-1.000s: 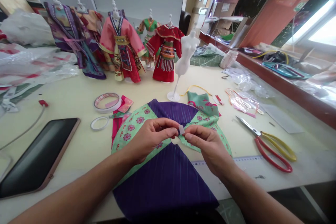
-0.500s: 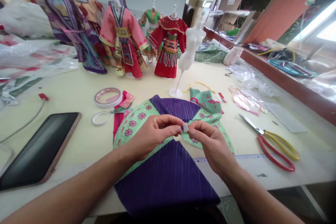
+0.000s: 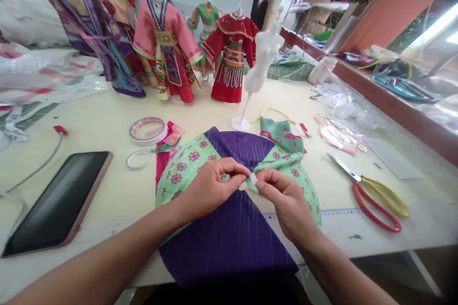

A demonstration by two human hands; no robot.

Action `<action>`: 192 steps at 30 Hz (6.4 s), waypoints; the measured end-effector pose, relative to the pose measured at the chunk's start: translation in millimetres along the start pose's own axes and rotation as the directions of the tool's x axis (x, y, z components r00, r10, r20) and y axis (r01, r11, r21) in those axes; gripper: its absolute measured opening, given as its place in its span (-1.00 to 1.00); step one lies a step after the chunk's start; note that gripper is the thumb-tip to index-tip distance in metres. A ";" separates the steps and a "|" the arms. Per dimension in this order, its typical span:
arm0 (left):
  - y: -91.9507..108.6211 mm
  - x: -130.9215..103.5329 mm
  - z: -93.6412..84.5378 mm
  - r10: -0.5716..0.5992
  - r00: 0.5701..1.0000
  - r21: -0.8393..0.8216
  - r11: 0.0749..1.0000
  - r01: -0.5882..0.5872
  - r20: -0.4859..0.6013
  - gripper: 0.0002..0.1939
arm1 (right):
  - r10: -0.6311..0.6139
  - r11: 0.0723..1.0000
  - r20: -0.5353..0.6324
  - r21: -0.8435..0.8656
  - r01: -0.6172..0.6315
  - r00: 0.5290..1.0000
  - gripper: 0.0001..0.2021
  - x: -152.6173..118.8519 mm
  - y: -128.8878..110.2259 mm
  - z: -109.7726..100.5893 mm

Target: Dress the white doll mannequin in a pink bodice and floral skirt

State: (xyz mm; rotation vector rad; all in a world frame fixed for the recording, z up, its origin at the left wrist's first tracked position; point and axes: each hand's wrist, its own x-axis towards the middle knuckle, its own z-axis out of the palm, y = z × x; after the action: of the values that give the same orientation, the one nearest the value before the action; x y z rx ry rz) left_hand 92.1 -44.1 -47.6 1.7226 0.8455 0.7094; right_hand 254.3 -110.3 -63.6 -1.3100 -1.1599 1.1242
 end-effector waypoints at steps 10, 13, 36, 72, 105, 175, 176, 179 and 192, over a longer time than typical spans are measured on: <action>-12.1 2.8 -2.3 0.047 0.993 0.295 0.952 -0.079 0.112 -0.86 | 0.162 0.959 -0.034 -0.228 -0.166 0.986 -0.80 -31.4 4.8 -9.8; -13.7 0.9 -1.8 0.096 0.960 0.422 0.884 -0.203 0.261 -0.84 | 0.268 0.934 0.051 -0.257 -0.247 0.962 -0.77 -29.2 7.4 -12.9; -28.3 5.1 -3.0 0.012 0.920 0.608 0.748 -0.268 0.392 -0.81 | 0.600 0.779 0.413 -0.105 -0.618 0.685 -0.73 4.8 5.5 -20.8; -29.5 4.6 -2.5 -0.001 0.918 0.598 0.759 -0.258 0.396 -0.81 | 0.626 0.705 0.456 0.015 -0.709 0.632 -0.72 7.5 7.0 -22.0; -22.5 5.0 -8.9 -0.019 0.907 0.567 0.786 -0.247 0.421 -0.82 | 0.650 0.663 0.456 0.048 -0.747 0.607 -0.72 9.1 3.8 -22.1; -20.6 1.9 -3.8 0.020 0.886 0.631 0.694 -0.346 0.464 -0.75 | 0.659 0.659 0.461 0.029 -0.752 0.595 -0.74 11.2 -1.6 -22.0; -20.4 1.5 -3.5 0.018 0.886 0.638 0.687 -0.347 0.464 -0.75 | 0.659 0.656 0.462 0.031 -0.754 0.593 -0.74 11.2 -2.3 -22.1; -20.0 0.4 -3.1 0.013 0.884 0.652 0.670 -0.355 0.468 -0.75 | 0.666 0.644 0.468 0.033 -0.765 0.581 -0.72 11.1 -4.5 -22.5; -19.1 -0.4 -2.6 0.034 0.888 0.675 0.636 -0.374 0.459 -0.78 | 0.674 0.593 0.471 0.116 -0.797 0.570 -0.74 7.5 -7.9 -25.5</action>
State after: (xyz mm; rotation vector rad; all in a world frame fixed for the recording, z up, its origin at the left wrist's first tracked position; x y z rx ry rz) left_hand 86.0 -39.0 -65.2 2.6490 0.6738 0.0770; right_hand 280.0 -105.2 -54.6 -1.3839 -0.5829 2.1950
